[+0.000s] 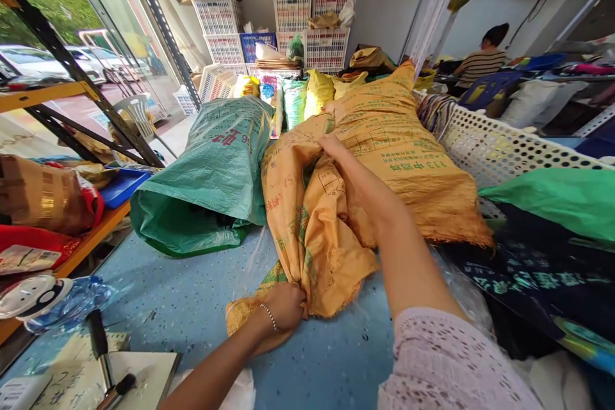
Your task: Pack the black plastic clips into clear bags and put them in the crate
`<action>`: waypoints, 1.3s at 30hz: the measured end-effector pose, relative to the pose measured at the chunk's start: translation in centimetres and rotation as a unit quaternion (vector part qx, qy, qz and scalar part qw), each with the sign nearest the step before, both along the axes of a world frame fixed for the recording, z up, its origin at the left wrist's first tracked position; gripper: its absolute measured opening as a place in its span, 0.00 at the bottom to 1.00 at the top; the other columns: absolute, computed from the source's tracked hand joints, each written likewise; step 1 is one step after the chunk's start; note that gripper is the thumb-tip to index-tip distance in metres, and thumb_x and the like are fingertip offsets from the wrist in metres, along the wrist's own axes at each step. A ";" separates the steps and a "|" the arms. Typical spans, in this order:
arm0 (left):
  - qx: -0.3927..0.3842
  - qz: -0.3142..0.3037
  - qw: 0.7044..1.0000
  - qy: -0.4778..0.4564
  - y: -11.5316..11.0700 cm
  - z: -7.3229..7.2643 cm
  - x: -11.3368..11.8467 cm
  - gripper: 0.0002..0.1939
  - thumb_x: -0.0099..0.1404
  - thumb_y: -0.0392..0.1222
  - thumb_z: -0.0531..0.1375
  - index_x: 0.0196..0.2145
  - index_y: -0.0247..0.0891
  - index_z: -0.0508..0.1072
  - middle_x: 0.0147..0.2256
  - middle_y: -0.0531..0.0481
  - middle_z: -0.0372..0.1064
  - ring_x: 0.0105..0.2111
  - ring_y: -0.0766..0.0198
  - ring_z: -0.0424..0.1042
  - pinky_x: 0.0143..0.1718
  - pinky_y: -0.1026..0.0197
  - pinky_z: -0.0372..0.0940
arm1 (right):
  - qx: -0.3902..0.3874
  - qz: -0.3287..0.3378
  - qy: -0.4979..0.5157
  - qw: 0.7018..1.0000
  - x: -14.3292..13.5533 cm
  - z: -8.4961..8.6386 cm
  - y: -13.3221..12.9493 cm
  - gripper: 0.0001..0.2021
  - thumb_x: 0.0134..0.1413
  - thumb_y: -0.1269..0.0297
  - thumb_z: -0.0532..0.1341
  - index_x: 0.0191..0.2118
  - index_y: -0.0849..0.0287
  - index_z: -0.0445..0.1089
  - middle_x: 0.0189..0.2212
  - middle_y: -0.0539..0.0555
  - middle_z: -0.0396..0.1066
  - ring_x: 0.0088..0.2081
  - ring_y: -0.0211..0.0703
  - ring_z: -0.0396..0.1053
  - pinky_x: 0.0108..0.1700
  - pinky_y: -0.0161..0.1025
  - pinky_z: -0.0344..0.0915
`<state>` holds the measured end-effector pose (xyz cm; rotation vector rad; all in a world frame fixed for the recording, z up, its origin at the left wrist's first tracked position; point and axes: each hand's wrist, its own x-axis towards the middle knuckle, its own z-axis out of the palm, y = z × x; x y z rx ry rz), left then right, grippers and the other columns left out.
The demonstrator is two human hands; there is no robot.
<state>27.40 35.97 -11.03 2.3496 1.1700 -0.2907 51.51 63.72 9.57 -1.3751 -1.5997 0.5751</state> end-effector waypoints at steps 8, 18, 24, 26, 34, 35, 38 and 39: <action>0.011 0.039 0.999 -0.032 -1.3 1.8 3.5 0.21 0.69 0.42 0.51 0.51 0.34 0.77 0.50 0.27 0.74 0.51 0.40 0.76 0.49 0.42 0.70 | -0.010 0.142 -0.168 0.975 -5.7 -6.9 -21.6 0.17 0.57 0.58 0.63 0.21 0.55 0.61 0.21 0.51 0.65 0.29 0.42 0.63 0.35 0.39 0.55; -0.119 0.253 0.842 -0.462 2.0 8.6 -12.0 0.27 0.56 0.67 0.63 0.32 0.36 0.75 0.28 0.47 0.74 0.27 0.62 0.72 0.32 0.60 0.69 | -0.118 -0.042 -0.012 0.992 2.6 -15.8 -38.1 0.27 0.63 0.39 0.54 0.18 0.50 0.61 0.18 0.53 0.65 0.24 0.48 0.64 0.32 0.45 0.60; 0.039 0.530 0.579 -0.618 6.6 9.0 -15.6 0.37 0.58 0.80 0.48 0.37 0.41 0.67 0.31 0.48 0.68 0.30 0.62 0.71 0.30 0.61 0.67 | -0.131 -0.017 -0.055 0.990 3.0 -15.8 -40.1 0.26 0.60 0.40 0.56 0.18 0.50 0.61 0.18 0.53 0.65 0.25 0.49 0.65 0.34 0.46 0.60; 0.050 0.539 0.543 -0.642 7.6 8.9 -15.9 0.35 0.60 0.77 0.48 0.41 0.41 0.67 0.35 0.47 0.70 0.33 0.63 0.72 0.31 0.63 0.67 | -0.149 0.000 -0.060 0.987 3.5 -15.4 -39.8 0.25 0.58 0.41 0.57 0.19 0.51 0.61 0.18 0.52 0.66 0.26 0.48 0.65 0.34 0.45 0.61; 0.053 0.536 0.490 -0.686 10.1 10.7 -16.6 0.15 0.64 0.52 0.63 0.34 0.36 0.68 0.32 0.52 0.71 0.32 0.68 0.69 0.37 0.65 0.67 | -0.082 -0.028 0.025 0.996 5.8 -8.2 -35.7 0.24 0.57 0.40 0.61 0.48 0.55 0.69 0.40 0.56 0.75 0.35 0.47 0.71 0.36 0.42 0.67; 0.067 0.540 0.487 -0.684 9.9 11.1 -16.4 0.13 0.66 0.49 0.62 0.32 0.36 0.68 0.31 0.53 0.69 0.31 0.69 0.68 0.36 0.66 0.67 | -0.068 -0.033 0.005 0.997 5.4 -7.2 -35.0 0.21 0.59 0.42 0.60 0.45 0.55 0.71 0.38 0.56 0.75 0.36 0.48 0.72 0.38 0.42 0.67; 0.143 0.548 0.500 -0.655 10.0 13.4 -15.8 0.13 0.71 0.41 0.58 0.29 0.35 0.64 0.28 0.56 0.63 0.28 0.71 0.65 0.34 0.67 0.66 | -0.048 -0.037 -0.047 0.997 4.3 -4.1 -32.6 0.16 0.61 0.50 0.61 0.31 0.59 0.72 0.29 0.54 0.73 0.37 0.50 0.72 0.40 0.42 0.67; 0.172 0.541 0.518 -0.640 10.3 14.6 -15.7 0.13 0.73 0.39 0.55 0.29 0.35 0.64 0.28 0.56 0.62 0.29 0.71 0.65 0.35 0.67 0.66 | -0.049 -0.040 -0.045 0.997 4.2 -2.8 -31.7 0.15 0.61 0.54 0.61 0.30 0.60 0.72 0.27 0.53 0.73 0.37 0.49 0.72 0.40 0.41 0.66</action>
